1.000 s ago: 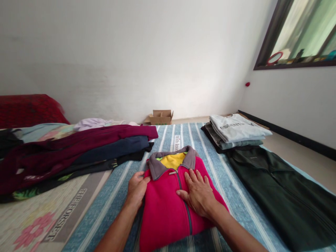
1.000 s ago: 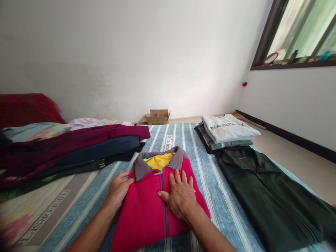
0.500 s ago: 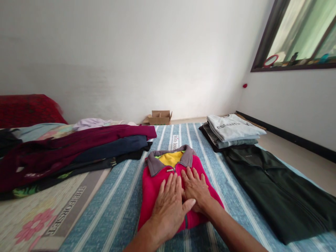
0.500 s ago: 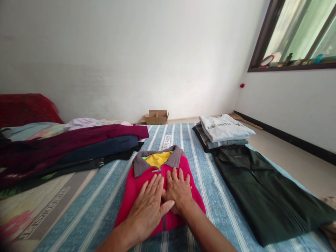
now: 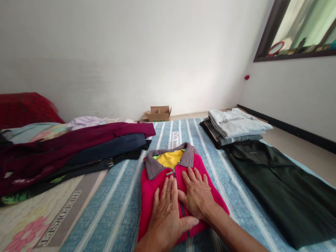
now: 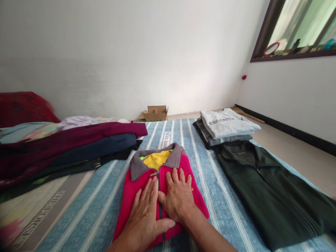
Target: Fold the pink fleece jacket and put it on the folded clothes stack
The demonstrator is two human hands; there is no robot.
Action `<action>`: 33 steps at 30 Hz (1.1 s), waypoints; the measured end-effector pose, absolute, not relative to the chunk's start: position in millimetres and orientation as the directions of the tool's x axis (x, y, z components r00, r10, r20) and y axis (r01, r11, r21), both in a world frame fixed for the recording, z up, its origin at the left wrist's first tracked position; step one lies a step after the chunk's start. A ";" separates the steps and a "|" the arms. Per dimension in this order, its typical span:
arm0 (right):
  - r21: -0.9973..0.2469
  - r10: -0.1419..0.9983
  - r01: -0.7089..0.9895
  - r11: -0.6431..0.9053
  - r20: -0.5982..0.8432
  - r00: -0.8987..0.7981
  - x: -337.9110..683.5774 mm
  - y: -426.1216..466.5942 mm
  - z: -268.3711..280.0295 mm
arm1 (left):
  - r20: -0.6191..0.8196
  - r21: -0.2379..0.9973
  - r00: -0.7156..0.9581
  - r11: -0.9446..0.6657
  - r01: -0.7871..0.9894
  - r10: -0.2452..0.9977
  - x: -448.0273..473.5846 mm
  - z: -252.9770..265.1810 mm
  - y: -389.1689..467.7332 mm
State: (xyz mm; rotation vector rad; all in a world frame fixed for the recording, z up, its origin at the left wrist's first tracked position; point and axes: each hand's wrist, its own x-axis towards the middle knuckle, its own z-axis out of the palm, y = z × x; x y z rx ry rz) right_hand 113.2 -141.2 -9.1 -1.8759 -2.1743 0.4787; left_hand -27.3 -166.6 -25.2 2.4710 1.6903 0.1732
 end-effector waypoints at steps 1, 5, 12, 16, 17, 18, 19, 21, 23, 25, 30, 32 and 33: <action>-0.391 0.987 0.911 0.132 -0.035 -0.157 113.9 -141.3 -7.3 | 0.008 0.186 0.354 -0.349 0.918 0.935 -26.4 -23.8 -166.5; -0.397 0.984 0.903 0.164 0.000 -0.178 119.6 -142.9 -0.7 | -0.003 0.209 0.340 -0.332 0.920 0.940 -25.2 -19.0 -166.6; -0.391 0.985 0.908 0.149 -0.019 -0.170 123.6 -145.7 -8.7 | -0.033 0.205 0.329 -0.315 0.927 0.944 -24.4 -15.4 -166.9; -0.394 0.985 0.907 0.148 -0.020 -0.169 123.3 -145.2 -6.6 | -0.084 0.199 0.320 -0.298 0.933 0.944 -19.6 -5.5 -166.3; -0.398 0.984 0.905 0.153 -0.018 -0.175 124.5 -145.7 -3.7 | -0.091 0.201 0.318 -0.295 0.934 0.944 -18.4 -2.2 -166.4; -0.402 0.983 0.901 0.165 -0.008 -0.183 126.3 -146.6 -0.3 | -0.091 0.204 0.319 -0.296 0.933 0.943 -17.7 1.0 -166.6; -0.406 0.981 0.896 0.179 0.011 -0.192 128.6 -148.2 3.3 | -0.083 0.209 0.322 -0.299 0.931 0.943 -17.5 3.7 -167.1; -0.410 0.978 0.889 0.207 0.056 -0.202 133.7 -152.6 9.7 | -0.057 0.216 0.332 -0.313 0.925 0.942 -19.1 7.6 -168.7; -0.405 0.977 0.890 0.212 0.075 -0.199 138.3 -158.0 13.0 | -0.024 0.218 0.341 -0.328 0.919 0.940 -22.9 8.8 -171.4; -0.395 0.981 0.898 0.193 0.047 -0.190 141.1 -162.7 12.3 | 0.009 0.210 0.341 -0.335 0.918 0.940 -27.2 7.5 -174.9; -0.407 0.986 0.901 0.149 -0.011 -0.168 140.1 -167.9 -0.1 | 0.033 0.172 0.284 -0.285 0.943 0.958 -31.7 -3.8 -181.9; -0.418 0.988 0.898 0.136 -0.012 -0.156 138.4 -168.3 -4.6 | 0.038 0.151 0.271 -0.273 0.950 0.962 -31.1 -9.2 -183.1; -0.423 0.989 0.897 0.132 -0.009 -0.150 137.7 -168.5 -5.9 | 0.046 0.140 0.267 -0.271 0.952 0.963 -30.5 -11.5 -183.3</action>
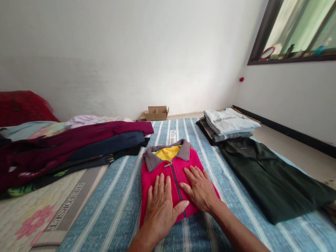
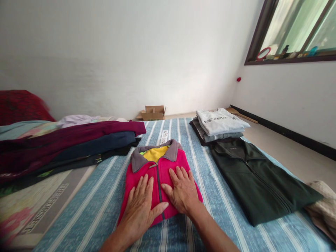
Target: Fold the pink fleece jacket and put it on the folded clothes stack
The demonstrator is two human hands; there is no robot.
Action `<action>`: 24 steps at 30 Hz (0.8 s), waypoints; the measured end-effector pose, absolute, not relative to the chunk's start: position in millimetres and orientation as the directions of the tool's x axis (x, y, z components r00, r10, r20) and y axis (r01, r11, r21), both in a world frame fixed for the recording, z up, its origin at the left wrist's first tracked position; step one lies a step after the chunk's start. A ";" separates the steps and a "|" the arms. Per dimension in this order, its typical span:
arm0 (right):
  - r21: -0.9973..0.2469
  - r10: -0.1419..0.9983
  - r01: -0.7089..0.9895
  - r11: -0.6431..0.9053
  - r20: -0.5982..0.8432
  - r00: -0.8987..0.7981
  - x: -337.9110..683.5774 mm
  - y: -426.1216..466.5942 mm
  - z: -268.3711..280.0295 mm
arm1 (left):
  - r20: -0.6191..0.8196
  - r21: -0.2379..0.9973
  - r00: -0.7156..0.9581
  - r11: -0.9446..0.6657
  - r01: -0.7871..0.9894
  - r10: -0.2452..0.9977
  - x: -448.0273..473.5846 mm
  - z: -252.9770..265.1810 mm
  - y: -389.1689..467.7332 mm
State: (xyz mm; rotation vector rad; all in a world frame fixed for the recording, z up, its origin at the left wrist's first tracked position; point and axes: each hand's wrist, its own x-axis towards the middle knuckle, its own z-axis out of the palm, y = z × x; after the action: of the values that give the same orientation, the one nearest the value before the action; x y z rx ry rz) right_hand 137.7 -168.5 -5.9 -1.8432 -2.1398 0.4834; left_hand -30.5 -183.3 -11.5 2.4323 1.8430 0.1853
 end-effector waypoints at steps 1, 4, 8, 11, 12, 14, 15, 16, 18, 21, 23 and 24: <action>-0.427 0.989 0.895 0.130 -0.004 -0.146 137.2 -168.7 -6.7 | 0.053 0.130 0.263 -0.268 0.955 0.963 -29.9 -13.2 -183.4; -0.437 0.991 0.890 0.129 0.012 -0.137 136.7 -169.0 -5.6 | 0.086 0.114 0.251 -0.260 0.959 0.964 -28.3 -13.8 -182.9; -0.451 0.989 0.881 0.145 0.057 -0.134 141.6 -169.1 -0.7 | 0.146 0.112 0.279 -0.296 0.948 0.949 -32.6 -9.0 -180.3; -0.472 0.989 0.875 0.111 0.139 -0.050 151.9 -169.2 -0.7 | 0.239 0.122 0.259 -0.293 0.948 0.936 -46.3 -11.9 -175.2; -0.482 0.987 0.873 0.082 0.161 -0.004 156.9 -169.4 -1.9 | 0.288 0.132 0.237 -0.283 0.950 0.928 -52.5 -15.2 -172.8; -0.493 0.980 0.870 0.014 0.179 0.086 169.9 -170.5 -5.8 | 0.376 0.166 0.187 -0.265 0.950 0.907 -65.2 -24.0 -167.4; -0.483 0.975 0.875 -0.018 0.184 0.122 178.1 -171.5 -8.2 | 0.406 0.193 0.166 -0.261 0.946 0.899 -71.1 -28.9 -165.0; -0.461 0.969 0.886 -0.053 0.192 0.158 187.8 -172.9 -10.5 | 0.421 0.220 0.156 -0.268 0.938 0.893 -76.3 -33.6 -163.0; -0.378 0.946 0.915 -0.140 0.222 0.236 212.2 -176.8 -14.3 | 0.433 0.281 0.141 -0.282 0.917 0.890 -84.2 -41.3 -160.3; -0.228 0.890 0.920 -0.317 0.263 0.372 260.8 -186.0 -19.3 | 0.420 0.389 0.086 -0.265 0.883 0.903 -92.2 -48.4 -158.7; -0.137 0.841 0.881 -0.452 0.263 0.472 297.0 -195.2 -25.1 | 0.387 0.455 0.047 -0.235 0.859 0.921 -97.4 -52.7 -158.0; -0.091 0.815 0.853 -0.514 0.258 0.518 314.2 -200.5 -29.5 | 0.371 0.486 0.037 -0.228 0.844 0.928 -100.3 -55.5 -157.7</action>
State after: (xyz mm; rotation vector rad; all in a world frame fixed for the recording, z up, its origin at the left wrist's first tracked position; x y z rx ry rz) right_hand 314.2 -200.5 -29.5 -2.5523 -1.4226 -0.2702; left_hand -100.3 -157.7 -55.5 2.1619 1.8627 0.9531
